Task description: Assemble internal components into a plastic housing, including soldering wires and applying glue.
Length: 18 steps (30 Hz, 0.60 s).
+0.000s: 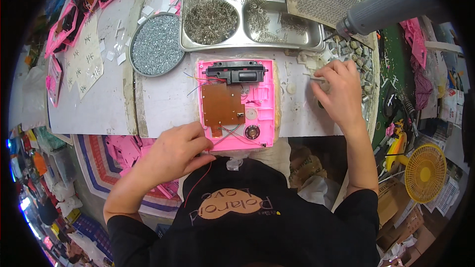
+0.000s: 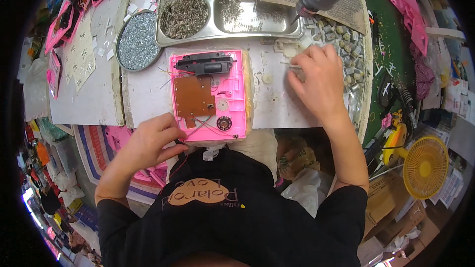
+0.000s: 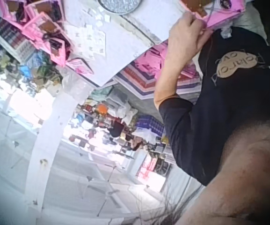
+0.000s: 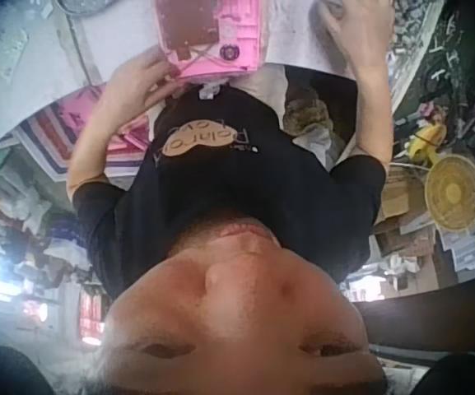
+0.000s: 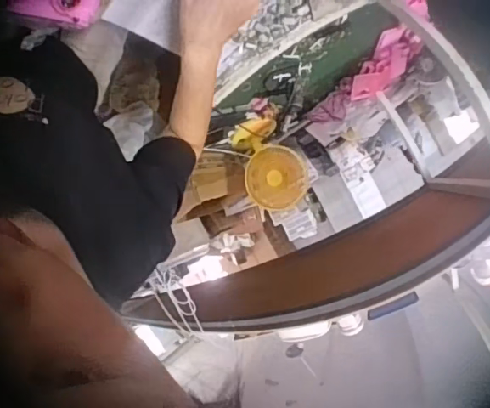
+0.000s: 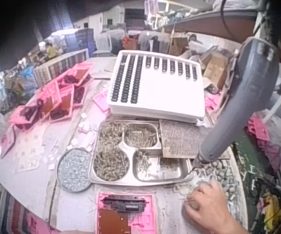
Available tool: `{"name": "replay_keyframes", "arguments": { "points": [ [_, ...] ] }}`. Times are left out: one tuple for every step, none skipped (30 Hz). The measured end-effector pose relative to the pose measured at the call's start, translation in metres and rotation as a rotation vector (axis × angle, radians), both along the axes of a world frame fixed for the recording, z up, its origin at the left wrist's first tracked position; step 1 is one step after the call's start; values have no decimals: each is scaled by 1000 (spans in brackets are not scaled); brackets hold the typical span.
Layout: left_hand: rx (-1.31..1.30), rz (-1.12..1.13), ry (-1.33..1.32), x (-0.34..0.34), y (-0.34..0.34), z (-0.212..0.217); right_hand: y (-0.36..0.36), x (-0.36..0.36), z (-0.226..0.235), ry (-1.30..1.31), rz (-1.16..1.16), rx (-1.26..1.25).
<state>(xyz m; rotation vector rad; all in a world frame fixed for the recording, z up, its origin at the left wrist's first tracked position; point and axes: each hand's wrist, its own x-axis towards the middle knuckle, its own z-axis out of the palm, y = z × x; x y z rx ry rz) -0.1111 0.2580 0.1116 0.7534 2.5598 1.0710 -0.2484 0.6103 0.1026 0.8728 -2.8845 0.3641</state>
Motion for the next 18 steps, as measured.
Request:
{"name": "replay_keyframes", "arguments": {
  "points": [
    [3,-20,26,-13,1,8,3,-2,-1,7,-47,120],
    [7,-42,52,-30,3,14,5,-4,-6,38,-35,136],
    [13,-65,77,-50,8,19,6,-4,-13,67,-26,155],
    [10,-61,137,-72,17,27,6,-5,-18,95,-9,168],
    [5,-54,197,-94,28,30,4,-6,-18,94,15,162],
    [-50,-29,282,-116,39,24,2,-7,-17,96,40,153],
    [-102,-4,368,-138,52,17,0,-8,-15,98,65,146],
    [-195,41,372,-159,67,14,-1,-9,-11,98,78,104],
    [-277,75,372,-182,85,6,2,-7,-9,91,79,71],
    [-326,101,390,-200,97,-7,1,-7,-6,87,95,25],
    [-366,122,411,-216,109,-19,2,-6,-1,96,111,-22],
    [-463,114,348,-228,120,-21,3,-6,3,106,134,-75],
    [-554,103,284,-236,131,-21,4,-4,8,113,152,-124],
    [-645,94,219,-240,136,-22,6,-1,11,25,98,-173],
    [-636,53,249,-240,138,-19,12,5,13,-65,36,-221],
    [-606,60,266,-239,137,-15,16,9,16,-155,-23,-269],
    [-578,69,283,-236,134,-11,19,12,18,-161,-44,-308],
    [-550,76,301,-233,129,-7,21,14,21,-166,-67,-347]
  ]
}}
